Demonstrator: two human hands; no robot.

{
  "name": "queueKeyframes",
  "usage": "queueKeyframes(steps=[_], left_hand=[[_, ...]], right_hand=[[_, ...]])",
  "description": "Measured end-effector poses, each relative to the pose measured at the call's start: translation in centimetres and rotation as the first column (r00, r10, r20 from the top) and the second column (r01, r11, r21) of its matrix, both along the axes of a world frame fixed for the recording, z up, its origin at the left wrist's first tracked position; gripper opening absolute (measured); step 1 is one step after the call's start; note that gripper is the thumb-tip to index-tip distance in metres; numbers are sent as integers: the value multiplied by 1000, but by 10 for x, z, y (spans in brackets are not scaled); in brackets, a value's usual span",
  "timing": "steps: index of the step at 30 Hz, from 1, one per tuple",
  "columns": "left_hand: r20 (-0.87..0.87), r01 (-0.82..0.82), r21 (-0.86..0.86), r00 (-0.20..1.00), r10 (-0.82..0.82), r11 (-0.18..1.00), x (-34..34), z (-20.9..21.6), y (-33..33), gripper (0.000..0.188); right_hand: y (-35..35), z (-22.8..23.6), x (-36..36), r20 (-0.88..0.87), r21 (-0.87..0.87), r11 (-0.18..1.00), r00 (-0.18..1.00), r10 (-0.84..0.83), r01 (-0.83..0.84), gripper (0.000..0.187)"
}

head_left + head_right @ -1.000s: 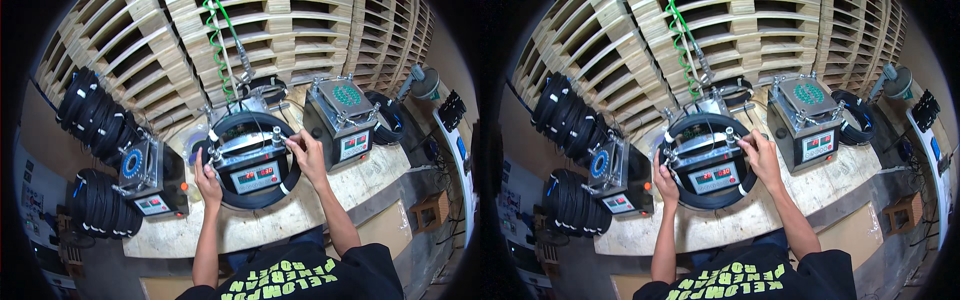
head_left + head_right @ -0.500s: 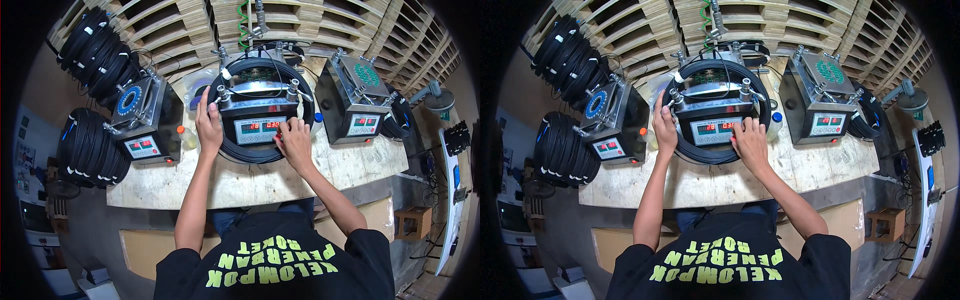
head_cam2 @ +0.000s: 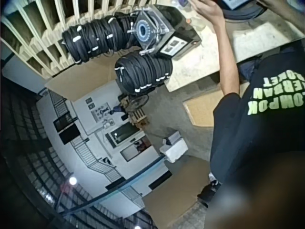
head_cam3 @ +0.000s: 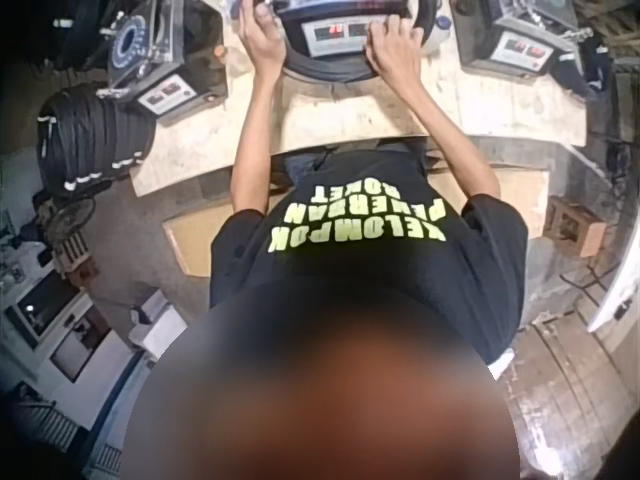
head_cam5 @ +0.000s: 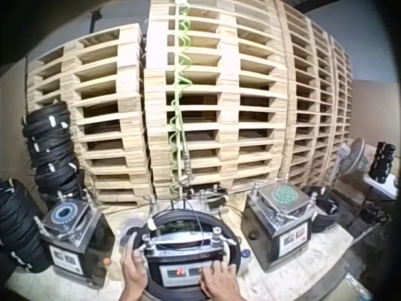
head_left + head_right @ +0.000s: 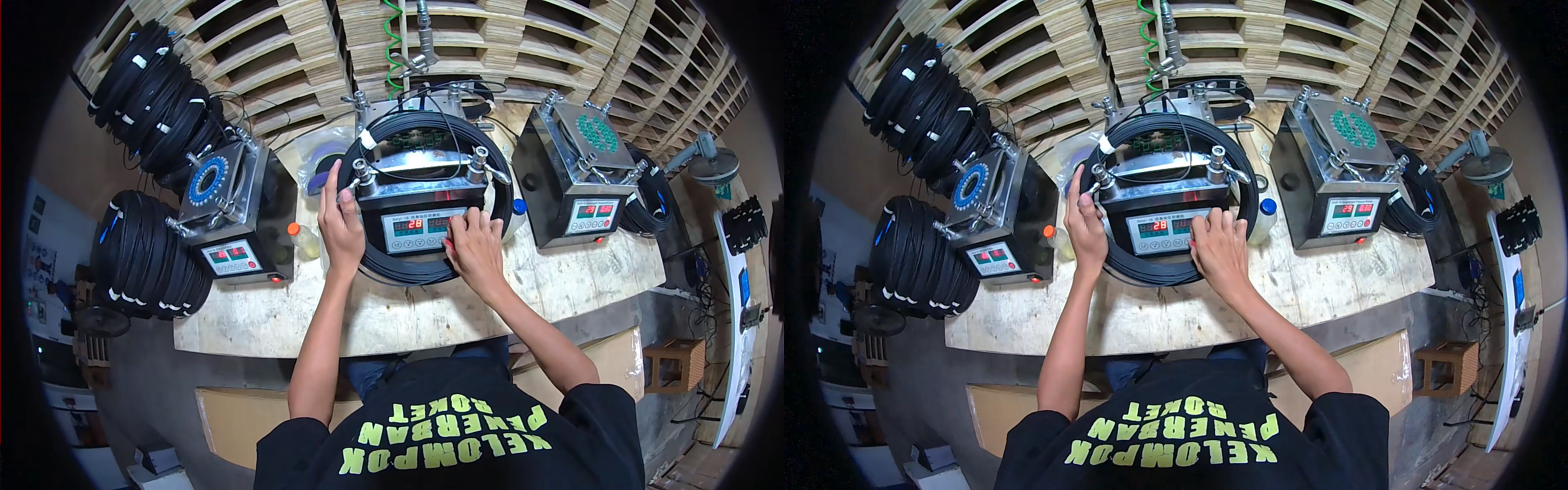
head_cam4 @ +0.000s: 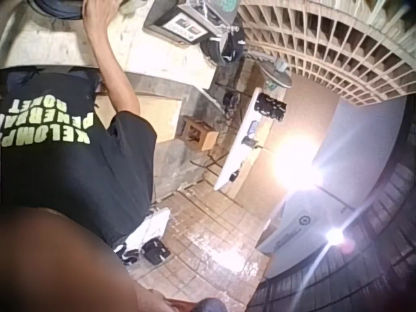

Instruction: The recorder operates and services multiple cable processing machines on a workbench.

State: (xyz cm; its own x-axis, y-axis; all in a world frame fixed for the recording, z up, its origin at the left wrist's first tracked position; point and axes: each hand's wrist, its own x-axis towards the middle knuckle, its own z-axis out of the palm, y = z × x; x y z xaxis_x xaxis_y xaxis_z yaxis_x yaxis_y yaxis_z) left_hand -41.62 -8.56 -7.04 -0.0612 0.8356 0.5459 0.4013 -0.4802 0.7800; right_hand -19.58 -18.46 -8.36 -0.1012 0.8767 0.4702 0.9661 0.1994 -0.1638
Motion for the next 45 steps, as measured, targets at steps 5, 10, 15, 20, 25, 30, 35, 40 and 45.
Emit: queueKeyframes(steps=[5,10,15,20,25,30,35,40,45], left_hand=[[-15,7,39,1000,-6,999,-4,-2,3,56],[-6,12,-5,1000,-12,1000,-2,1,0,56],[-20,-2,2,1000,2,1000,-4,-1,0,54],[-15,20,10,1000,-20,1000,-4,1,1,52],[-29,17,26,999,-16,1000,-5,1,2,52],[36,101,-34,994,-99,994,-13,-1,1,60],[167,273,-112,953,-252,956,-22,1,-5,65],[537,317,-227,830,-153,921,-7,13,-8,67],[475,265,-336,876,-80,904,-15,2,7,62]], right_hand=[[2,-2,0,0,2,1000,1000,12,-12,27],[2,0,-1,1,0,1000,1000,6,-6,26],[0,1,-3,-32,-24,1000,999,-7,6,30],[2,-2,-8,-37,-4,998,998,-59,59,28],[0,2,-7,-136,35,998,990,-44,50,28],[-4,2,6,-700,249,968,696,161,26,11],[30,41,53,-827,427,849,514,228,311,11],[87,52,90,-859,129,990,493,140,-57,49],[96,44,80,-952,48,969,283,118,-242,49]])
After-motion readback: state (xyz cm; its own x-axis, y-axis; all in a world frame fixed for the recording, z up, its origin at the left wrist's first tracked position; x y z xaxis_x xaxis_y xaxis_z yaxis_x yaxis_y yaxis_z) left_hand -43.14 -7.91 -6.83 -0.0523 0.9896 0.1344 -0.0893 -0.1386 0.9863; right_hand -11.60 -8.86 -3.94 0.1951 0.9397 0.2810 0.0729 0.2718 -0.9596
